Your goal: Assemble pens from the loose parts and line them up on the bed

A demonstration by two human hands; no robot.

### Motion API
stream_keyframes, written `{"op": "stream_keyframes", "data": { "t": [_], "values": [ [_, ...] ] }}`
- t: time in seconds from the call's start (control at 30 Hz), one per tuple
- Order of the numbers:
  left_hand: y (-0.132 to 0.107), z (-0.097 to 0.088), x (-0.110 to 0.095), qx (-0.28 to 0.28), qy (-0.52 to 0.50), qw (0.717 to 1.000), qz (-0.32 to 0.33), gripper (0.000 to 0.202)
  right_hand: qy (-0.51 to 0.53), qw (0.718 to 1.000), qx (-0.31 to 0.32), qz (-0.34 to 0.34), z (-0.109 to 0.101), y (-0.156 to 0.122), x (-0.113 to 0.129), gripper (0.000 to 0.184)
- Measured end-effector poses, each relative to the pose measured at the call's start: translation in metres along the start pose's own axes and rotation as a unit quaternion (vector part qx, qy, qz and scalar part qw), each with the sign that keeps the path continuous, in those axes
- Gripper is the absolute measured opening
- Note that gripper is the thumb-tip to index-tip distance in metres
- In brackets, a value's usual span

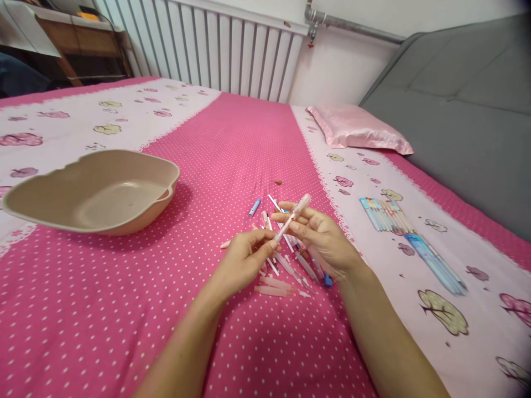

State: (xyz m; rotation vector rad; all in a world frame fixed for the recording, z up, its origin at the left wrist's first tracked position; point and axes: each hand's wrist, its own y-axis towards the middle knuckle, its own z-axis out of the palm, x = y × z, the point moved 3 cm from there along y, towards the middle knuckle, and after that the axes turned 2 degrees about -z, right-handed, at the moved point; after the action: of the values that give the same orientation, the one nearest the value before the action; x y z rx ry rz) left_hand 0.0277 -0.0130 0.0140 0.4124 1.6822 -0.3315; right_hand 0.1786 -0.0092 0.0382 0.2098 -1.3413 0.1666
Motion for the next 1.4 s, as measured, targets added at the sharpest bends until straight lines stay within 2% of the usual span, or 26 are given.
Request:
{"op": "stream_keyframes", "data": {
  "t": [0.23, 0.47, 0.53, 0.63, 0.77, 0.87, 1.2, 1.4],
  "values": [
    [-0.001, 0.002, -0.003, -0.012, -0.040, 0.999, -0.018, 0.022, -0.047, 0.997, -0.064, -0.011, -0.004, 0.003, -0.006, 0.036],
    [-0.001, 0.002, -0.004, -0.020, -0.079, 0.996, -0.034, 0.021, -0.107, 0.985, -0.116, -0.074, -0.004, 0.002, -0.009, 0.039],
    [-0.001, 0.002, -0.004, -0.019, -0.083, 0.996, -0.031, 0.022, -0.097, 0.988, -0.102, -0.070, -0.002, 0.002, -0.008, 0.042],
    [-0.001, 0.001, -0.004, -0.017, -0.091, 0.995, -0.021, 0.025, -0.045, 0.997, -0.042, -0.040, 0.003, 0.002, -0.003, 0.049],
    [-0.001, 0.000, -0.003, -0.018, -0.102, 0.995, -0.005, 0.026, -0.014, 0.999, 0.017, -0.032, 0.007, 0.000, 0.001, 0.045],
    [-0.001, 0.000, -0.004, -0.015, -0.097, 0.995, 0.003, 0.024, -0.018, 0.999, 0.014, -0.028, 0.006, 0.001, -0.002, 0.043],
    [-0.001, 0.000, -0.004, -0.023, -0.092, 0.995, -0.004, 0.026, -0.046, 0.996, -0.070, -0.030, 0.002, 0.004, -0.004, 0.047],
    [-0.001, 0.000, -0.004, -0.019, -0.112, 0.994, 0.001, 0.026, -0.009, 0.999, 0.006, -0.033, 0.006, 0.001, 0.001, 0.045]
  ]
}}
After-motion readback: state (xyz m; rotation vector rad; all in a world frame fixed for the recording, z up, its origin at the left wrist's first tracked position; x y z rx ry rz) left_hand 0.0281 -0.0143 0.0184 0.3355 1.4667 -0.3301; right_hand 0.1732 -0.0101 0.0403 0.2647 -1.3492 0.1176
